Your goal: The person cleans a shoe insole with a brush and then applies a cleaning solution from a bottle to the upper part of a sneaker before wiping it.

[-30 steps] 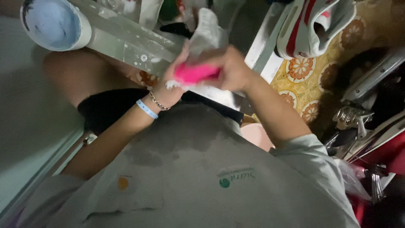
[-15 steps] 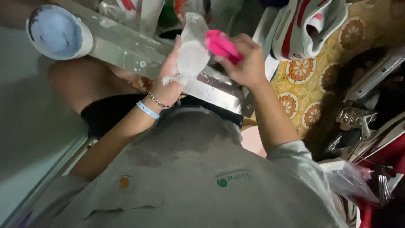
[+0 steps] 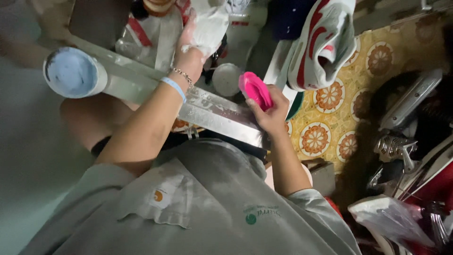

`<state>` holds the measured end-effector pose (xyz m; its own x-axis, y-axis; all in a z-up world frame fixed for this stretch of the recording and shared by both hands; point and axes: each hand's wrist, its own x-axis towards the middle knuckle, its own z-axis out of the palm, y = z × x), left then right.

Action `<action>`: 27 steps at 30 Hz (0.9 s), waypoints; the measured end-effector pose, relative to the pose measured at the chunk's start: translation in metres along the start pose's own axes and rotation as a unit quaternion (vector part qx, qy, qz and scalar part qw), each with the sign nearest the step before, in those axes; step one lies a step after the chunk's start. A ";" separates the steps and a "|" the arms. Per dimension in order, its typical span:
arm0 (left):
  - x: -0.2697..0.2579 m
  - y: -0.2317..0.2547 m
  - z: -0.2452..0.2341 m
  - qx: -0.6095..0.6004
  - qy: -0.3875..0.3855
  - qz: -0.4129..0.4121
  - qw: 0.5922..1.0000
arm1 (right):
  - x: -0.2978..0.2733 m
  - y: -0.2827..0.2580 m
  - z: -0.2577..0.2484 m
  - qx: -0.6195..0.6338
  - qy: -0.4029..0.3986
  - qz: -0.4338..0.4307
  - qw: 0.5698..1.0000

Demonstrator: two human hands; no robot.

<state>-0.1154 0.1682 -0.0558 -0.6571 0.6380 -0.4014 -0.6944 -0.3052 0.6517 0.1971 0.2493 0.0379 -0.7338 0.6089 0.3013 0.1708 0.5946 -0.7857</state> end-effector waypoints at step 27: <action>0.081 -0.041 -0.016 0.399 0.057 0.215 0.890 | 0.007 0.013 0.008 -0.011 -0.015 -0.002 1.000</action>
<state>-0.1449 0.2209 -0.1248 -0.8688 0.4936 -0.0379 0.0271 0.1240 0.9919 0.1893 0.2570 0.0257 -0.7543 0.5905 0.2868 0.1822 0.6080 -0.7727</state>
